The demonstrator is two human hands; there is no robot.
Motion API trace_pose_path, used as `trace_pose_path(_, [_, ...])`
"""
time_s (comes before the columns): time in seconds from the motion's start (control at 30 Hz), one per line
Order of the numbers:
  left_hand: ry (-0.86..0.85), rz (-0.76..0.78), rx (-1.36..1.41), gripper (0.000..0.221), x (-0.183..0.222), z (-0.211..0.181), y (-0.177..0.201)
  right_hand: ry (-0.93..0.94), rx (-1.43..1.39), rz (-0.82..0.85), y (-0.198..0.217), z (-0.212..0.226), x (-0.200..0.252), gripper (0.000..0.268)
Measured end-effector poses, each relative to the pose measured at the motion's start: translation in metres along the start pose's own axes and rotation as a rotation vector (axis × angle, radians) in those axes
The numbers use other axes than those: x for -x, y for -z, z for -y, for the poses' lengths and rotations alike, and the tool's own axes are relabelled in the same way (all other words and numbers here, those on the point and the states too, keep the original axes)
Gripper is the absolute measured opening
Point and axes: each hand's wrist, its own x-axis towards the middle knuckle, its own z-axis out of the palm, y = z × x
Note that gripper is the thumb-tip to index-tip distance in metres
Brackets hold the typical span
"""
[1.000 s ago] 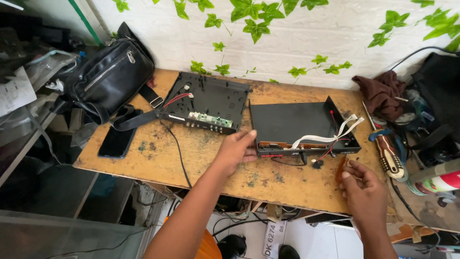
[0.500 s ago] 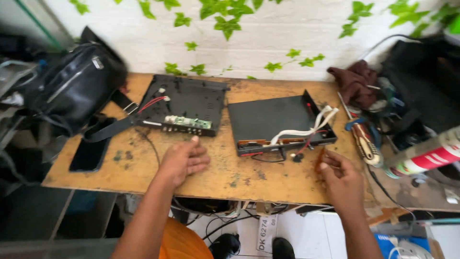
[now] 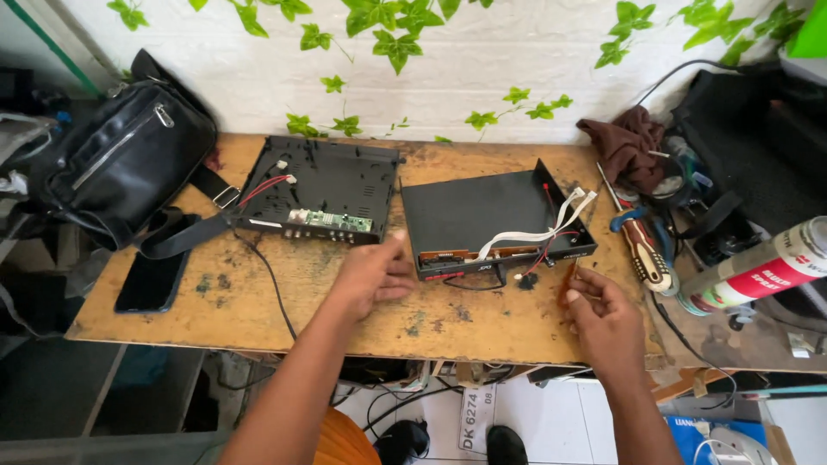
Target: Disassembling an electronic device by unscrewing the base and removing the top casing.
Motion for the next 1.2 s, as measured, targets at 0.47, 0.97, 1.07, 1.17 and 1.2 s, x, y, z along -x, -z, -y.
trace_pose_path(0.47, [0.055, -0.043, -0.159, 0.070, 0.055, -0.032, -0.021, -0.098, 0.130, -0.030, -0.008, 0.027, 0.007, 0.041])
trace_pose_path(0.97, [-0.035, 0.156, 0.131, 0.079, 0.003, 0.003, -0.030, -0.131, 0.184, -0.047, -0.009, 0.028, 0.009, 0.032])
trace_pose_path(1.07, [-0.119, 0.200, 0.097, 0.074, 0.004, 0.005, -0.026, -0.115, 0.186, -0.048, -0.010, 0.026, 0.007, 0.034])
trace_pose_path(1.17, [-0.177, 0.226, 0.059, 0.068, 0.013, 0.005, -0.027, -0.088, 0.192, -0.053, -0.010, 0.021, 0.010, 0.033])
trace_pose_path(1.2, [-0.206, 0.230, 0.061, 0.060, 0.017, 0.004, -0.028, -0.067, 0.181, -0.054, -0.010, 0.021, 0.010, 0.031])
